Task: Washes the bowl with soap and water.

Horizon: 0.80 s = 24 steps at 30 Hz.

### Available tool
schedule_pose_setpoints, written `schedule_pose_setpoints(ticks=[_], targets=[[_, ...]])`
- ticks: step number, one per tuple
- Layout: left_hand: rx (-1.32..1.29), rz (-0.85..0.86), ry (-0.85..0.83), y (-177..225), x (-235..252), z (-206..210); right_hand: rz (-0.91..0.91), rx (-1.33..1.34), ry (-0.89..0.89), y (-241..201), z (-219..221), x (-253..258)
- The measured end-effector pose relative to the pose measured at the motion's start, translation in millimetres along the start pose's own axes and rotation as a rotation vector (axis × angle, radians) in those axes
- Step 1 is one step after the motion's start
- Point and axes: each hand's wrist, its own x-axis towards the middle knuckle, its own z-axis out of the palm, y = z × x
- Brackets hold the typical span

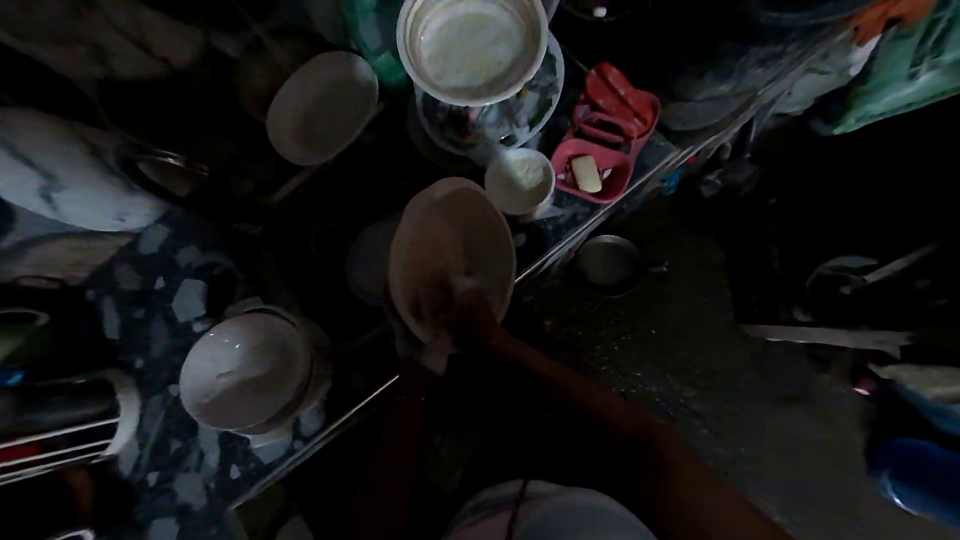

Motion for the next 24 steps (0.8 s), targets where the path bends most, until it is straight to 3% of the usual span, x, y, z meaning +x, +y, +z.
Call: schedule_pose_setpoints(ticks=[2,6,8,10,14,18,20,21,22,24], targets=[[0.021,-0.029,0.001,-5,1,-2,-0.017,0.077,-0.051,-4,-1,-1],[-0.313,0.059,0.043,-16,3,5,0.105,-0.017,0.17,15,-10,37],[-0.404,-0.023,0.068,-5,4,5,0.129,-0.065,0.071,18,1,24],[-0.445,0.017,0.066,-3,11,8,0.062,-0.022,-0.01,6,2,9],[-0.329,0.126,0.038,-3,3,1,0.052,0.036,0.136,7,-12,33],[-0.335,0.018,0.018,2,11,3,0.012,0.048,0.08,1,-9,23],[-0.12,-0.044,-0.105,-3,22,0,-0.018,0.086,0.064,-2,-3,19],[-0.04,0.027,-0.044,-11,19,4,0.003,0.072,0.079,0,-2,23],[-0.089,0.201,0.152,-29,16,18,0.038,0.056,0.108,2,-4,30],[-0.132,0.02,0.018,-1,0,0,0.027,0.074,0.195,4,-11,39]])
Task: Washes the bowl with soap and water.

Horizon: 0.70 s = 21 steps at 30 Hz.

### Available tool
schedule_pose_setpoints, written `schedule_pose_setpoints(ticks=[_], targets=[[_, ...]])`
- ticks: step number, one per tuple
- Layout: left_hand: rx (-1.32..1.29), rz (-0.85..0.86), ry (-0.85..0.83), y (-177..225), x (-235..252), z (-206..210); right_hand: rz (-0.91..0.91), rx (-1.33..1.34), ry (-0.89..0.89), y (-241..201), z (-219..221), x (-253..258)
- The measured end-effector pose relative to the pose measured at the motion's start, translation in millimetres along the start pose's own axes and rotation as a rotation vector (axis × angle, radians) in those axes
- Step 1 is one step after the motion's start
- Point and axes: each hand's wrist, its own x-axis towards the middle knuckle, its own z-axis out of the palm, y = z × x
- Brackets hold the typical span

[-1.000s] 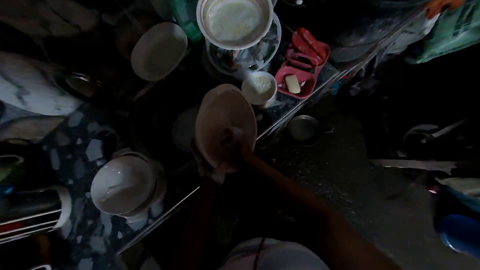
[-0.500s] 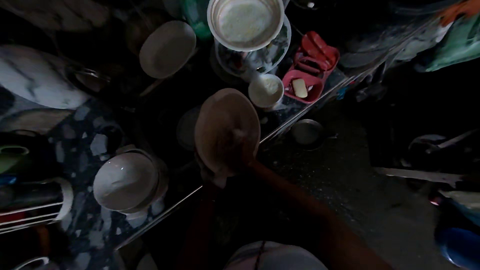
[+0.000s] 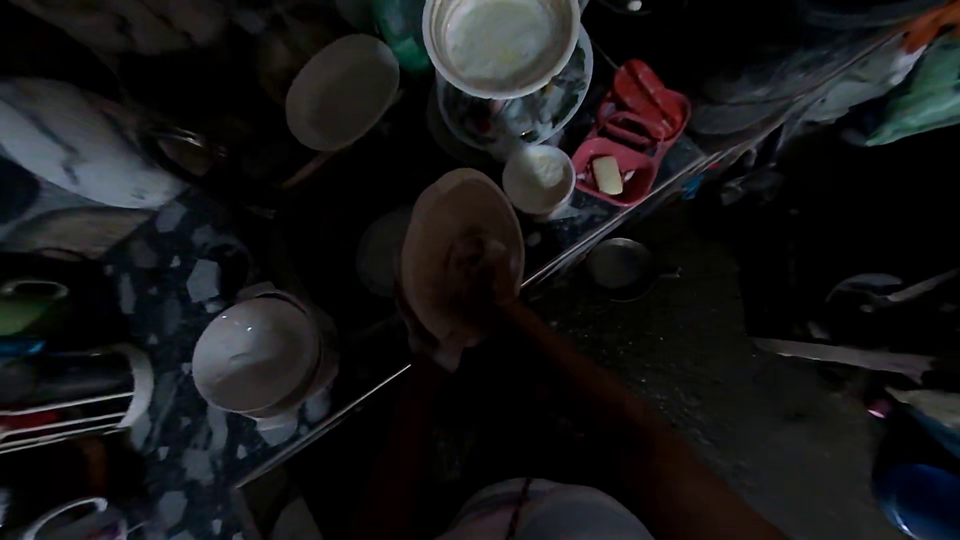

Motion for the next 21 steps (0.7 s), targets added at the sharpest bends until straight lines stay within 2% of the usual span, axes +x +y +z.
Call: schedule_pose_setpoints(ticks=[3,6,10,12,14,16,19,21], targets=[[-0.031,-0.076,-0.011,10,-3,-2,-0.057,-0.063,-0.021,-2,5,-12],[0.323,-0.119,-0.163,-5,3,-7,-0.035,-0.11,-0.215,-2,12,-25],[0.448,-0.177,-0.264,-21,0,-5,0.081,-0.212,-0.56,-12,0,-43],[0.364,-0.195,-0.235,-23,-3,-2,0.079,-0.126,-0.496,-3,0,-48],[0.163,-0.116,-0.073,-20,3,4,-0.027,-0.021,-0.265,5,5,-39],[0.146,-0.104,-0.068,-9,2,1,-0.069,0.042,-0.065,6,3,-19],[0.017,-0.118,-0.001,-3,2,0,-0.039,0.041,-0.025,-3,-1,-8],[0.082,-0.157,-0.049,11,2,-2,-0.117,-0.01,-0.019,-2,8,-14]])
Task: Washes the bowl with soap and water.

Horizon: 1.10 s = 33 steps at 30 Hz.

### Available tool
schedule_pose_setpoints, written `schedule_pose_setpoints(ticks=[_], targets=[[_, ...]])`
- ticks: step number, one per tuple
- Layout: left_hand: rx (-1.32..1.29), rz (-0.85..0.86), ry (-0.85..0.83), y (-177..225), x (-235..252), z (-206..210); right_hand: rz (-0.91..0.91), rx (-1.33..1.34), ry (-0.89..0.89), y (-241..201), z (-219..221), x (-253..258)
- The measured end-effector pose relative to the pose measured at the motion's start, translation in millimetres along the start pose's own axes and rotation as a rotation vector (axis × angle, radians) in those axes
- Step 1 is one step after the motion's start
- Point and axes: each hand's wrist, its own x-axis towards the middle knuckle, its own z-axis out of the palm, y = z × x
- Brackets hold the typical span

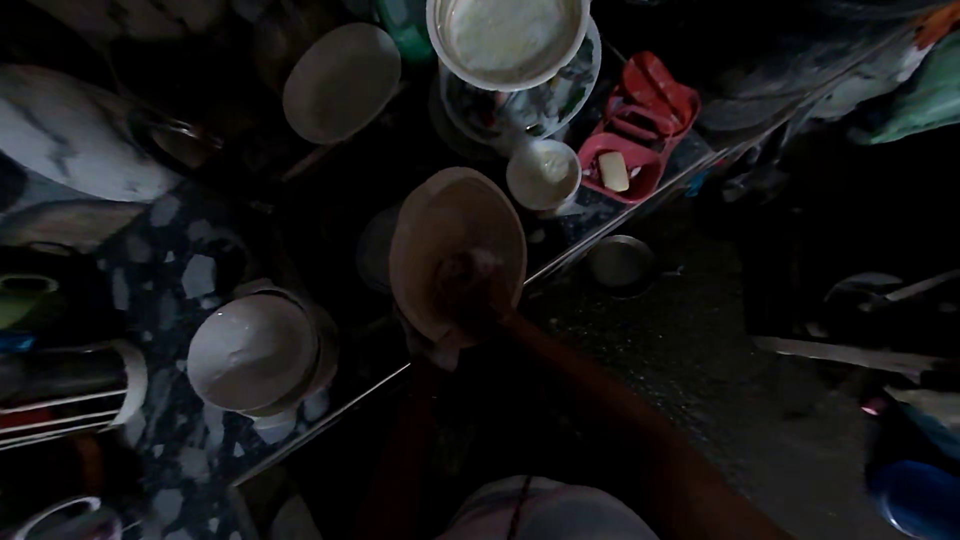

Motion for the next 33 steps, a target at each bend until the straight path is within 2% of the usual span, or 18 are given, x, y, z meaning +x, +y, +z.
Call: schedule_pose_setpoints(ticks=[2,5,7,8,10,12,15,18,20,22,24,25,28,31,33], targets=[[0.021,-0.007,0.005,7,-2,0,-0.033,0.025,-0.006,0,3,-5],[-0.207,0.086,0.052,-12,1,4,0.108,-0.028,-0.027,-2,-3,11],[-0.045,0.061,-0.049,-27,-2,2,0.153,-0.049,-0.051,-7,-10,16],[0.09,0.048,-0.097,-29,-4,0,0.114,-0.036,-0.048,-7,-9,10],[0.227,-0.016,-0.12,-5,-8,-2,0.026,-0.03,-0.018,-4,-2,0],[0.143,-0.092,-0.073,25,-10,-4,0.022,0.001,-0.038,-2,0,-1],[-0.276,0.125,0.086,-12,13,8,0.078,-0.012,0.003,-3,0,14],[-0.267,0.291,0.216,-63,29,29,0.145,-0.048,-0.028,6,-3,23],[-0.112,0.099,0.069,-35,14,10,0.097,0.013,-0.063,3,0,13],[0.078,0.004,-0.021,-11,6,1,0.091,-0.001,-0.219,-4,3,-8],[0.261,0.01,-0.095,-14,8,-3,0.215,0.027,-0.419,-20,1,-27],[0.323,0.033,-0.12,-20,11,-2,0.223,0.042,-0.435,-21,2,-28],[0.247,0.008,-0.097,-32,9,0,0.17,0.012,-0.357,-14,5,-26],[0.017,-0.017,0.009,-34,7,7,0.133,0.025,-0.127,1,2,-14],[-0.034,0.045,0.058,-33,5,10,0.14,0.025,0.003,6,-1,3]])
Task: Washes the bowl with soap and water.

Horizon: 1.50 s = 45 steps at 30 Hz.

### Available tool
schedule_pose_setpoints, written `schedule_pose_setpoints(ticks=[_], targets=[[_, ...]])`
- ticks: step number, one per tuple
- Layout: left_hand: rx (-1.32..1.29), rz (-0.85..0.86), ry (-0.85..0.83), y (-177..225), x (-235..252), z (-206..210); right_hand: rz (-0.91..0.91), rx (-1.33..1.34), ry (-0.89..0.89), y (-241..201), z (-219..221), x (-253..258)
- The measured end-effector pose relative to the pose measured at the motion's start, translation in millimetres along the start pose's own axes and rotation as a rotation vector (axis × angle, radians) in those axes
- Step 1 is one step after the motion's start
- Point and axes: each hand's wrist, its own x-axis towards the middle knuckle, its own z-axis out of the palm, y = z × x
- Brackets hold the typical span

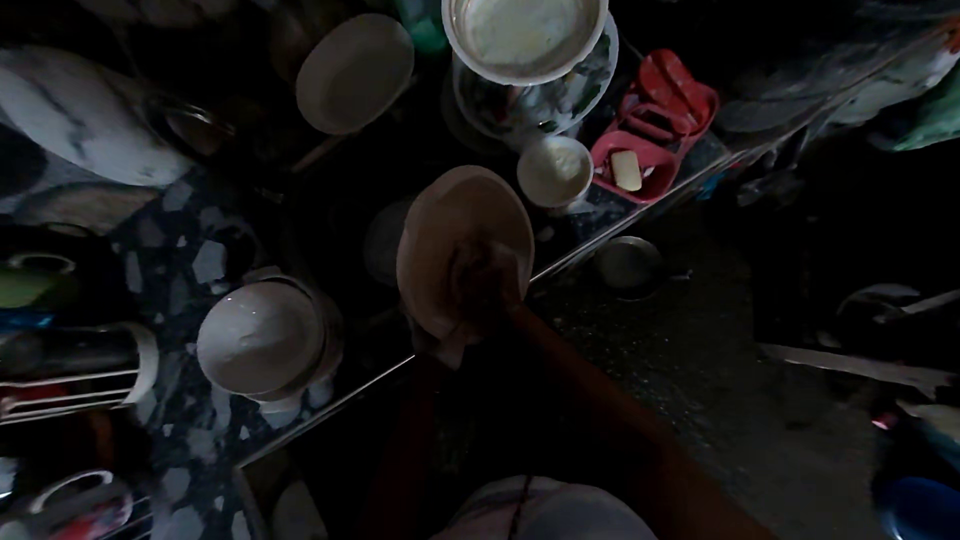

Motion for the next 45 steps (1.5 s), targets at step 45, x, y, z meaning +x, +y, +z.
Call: schedule_pose_setpoints(ticks=[45], targets=[[-0.318,0.225,0.043,-8,2,2,-0.099,-0.042,-0.127,-9,10,-5]])
